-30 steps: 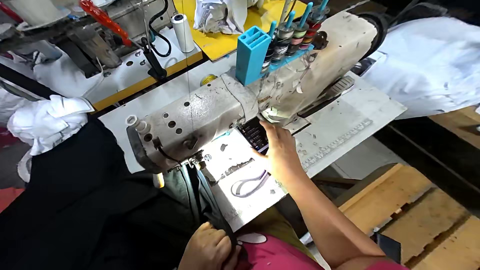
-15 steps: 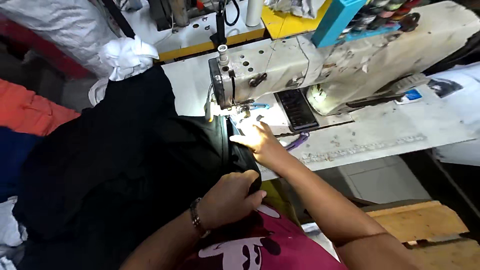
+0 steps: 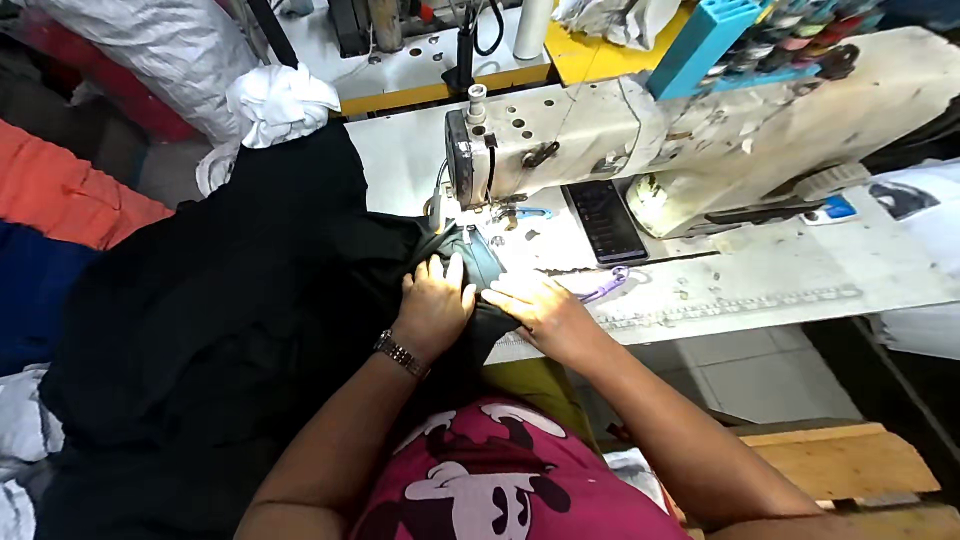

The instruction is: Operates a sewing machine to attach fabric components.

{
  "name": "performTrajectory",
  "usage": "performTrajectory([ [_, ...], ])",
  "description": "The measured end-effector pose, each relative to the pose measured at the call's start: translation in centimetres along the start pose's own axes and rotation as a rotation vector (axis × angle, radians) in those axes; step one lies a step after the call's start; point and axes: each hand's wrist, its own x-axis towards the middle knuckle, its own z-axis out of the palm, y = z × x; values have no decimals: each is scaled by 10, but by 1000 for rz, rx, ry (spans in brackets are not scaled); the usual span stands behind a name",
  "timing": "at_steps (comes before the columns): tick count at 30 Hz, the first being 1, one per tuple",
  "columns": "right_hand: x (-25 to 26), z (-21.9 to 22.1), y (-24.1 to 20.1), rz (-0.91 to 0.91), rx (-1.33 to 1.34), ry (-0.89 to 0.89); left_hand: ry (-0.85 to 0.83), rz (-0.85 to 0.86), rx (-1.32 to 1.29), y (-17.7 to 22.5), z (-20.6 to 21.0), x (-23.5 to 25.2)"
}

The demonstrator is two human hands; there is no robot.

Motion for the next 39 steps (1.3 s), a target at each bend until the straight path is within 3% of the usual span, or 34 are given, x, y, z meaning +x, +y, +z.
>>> performTrajectory([
  [12,-6,4,10,1,185,-99,-262,-72,294,12,-27,9],
  [20,2,5,5,15,142,-95,-49,26,289,-10,-8,14],
  [27,4,6,4,22,139,-90,7,35,252,-13,-4,14],
  [32,6,6,3,8,130,-83,95,147,168,-23,3,14],
  [39,7,6,4,14,117,-95,56,164,181,-30,4,15],
])
